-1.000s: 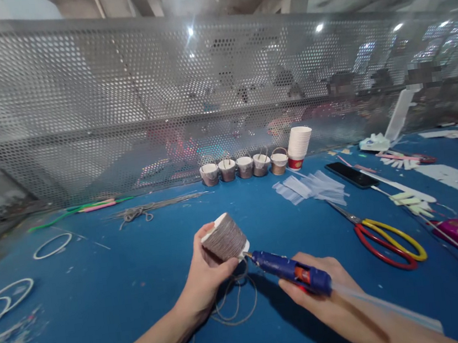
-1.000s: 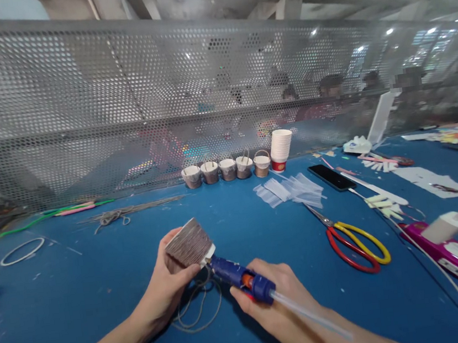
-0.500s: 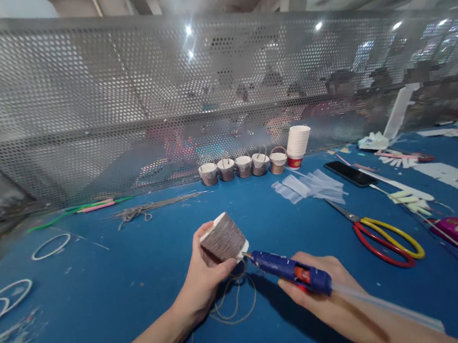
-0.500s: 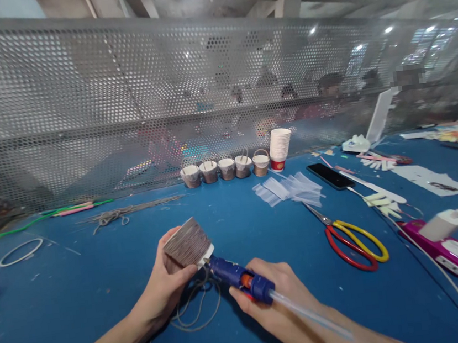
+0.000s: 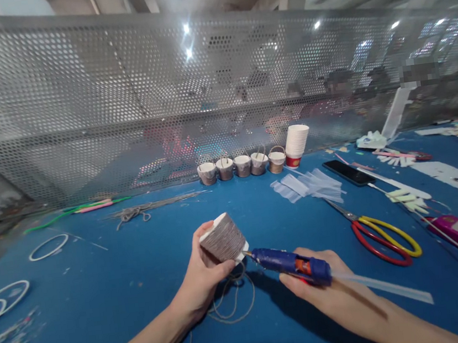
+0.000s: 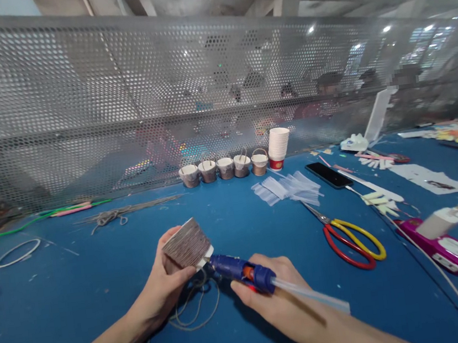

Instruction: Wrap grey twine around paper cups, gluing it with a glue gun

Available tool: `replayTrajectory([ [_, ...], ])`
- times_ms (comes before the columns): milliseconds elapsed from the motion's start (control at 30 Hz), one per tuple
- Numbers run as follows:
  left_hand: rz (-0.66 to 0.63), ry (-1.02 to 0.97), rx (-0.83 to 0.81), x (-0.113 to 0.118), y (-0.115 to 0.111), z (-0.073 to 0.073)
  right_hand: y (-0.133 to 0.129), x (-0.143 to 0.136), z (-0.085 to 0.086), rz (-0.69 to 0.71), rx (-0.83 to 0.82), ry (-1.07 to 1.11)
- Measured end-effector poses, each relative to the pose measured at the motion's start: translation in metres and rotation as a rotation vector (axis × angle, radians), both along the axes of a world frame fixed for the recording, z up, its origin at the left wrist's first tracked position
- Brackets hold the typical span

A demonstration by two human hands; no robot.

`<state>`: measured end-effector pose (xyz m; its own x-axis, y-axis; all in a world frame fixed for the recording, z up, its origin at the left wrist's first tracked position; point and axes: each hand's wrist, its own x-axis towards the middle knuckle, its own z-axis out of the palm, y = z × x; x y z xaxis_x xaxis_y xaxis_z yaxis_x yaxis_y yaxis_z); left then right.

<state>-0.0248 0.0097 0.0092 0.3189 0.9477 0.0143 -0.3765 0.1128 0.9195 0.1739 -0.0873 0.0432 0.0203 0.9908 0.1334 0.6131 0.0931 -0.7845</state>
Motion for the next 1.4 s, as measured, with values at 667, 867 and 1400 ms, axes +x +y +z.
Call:
replayTrajectory([
  [667, -0.147, -0.064, 0.005, -0.011, 0.009, -0.014, 0.005, 0.009, 0.006, -0.022, -0.142, 0.071],
  [867, -0.164, -0.085, -0.02, -0.01, 0.009, -0.013, 0.005, 0.011, 0.005, 0.034, -0.152, 0.14],
  [1400, -0.208, -0.115, -0.107, -0.019, 0.004, -0.002, 0.029, 0.024, -0.012, -0.082, -0.232, 0.453],
])
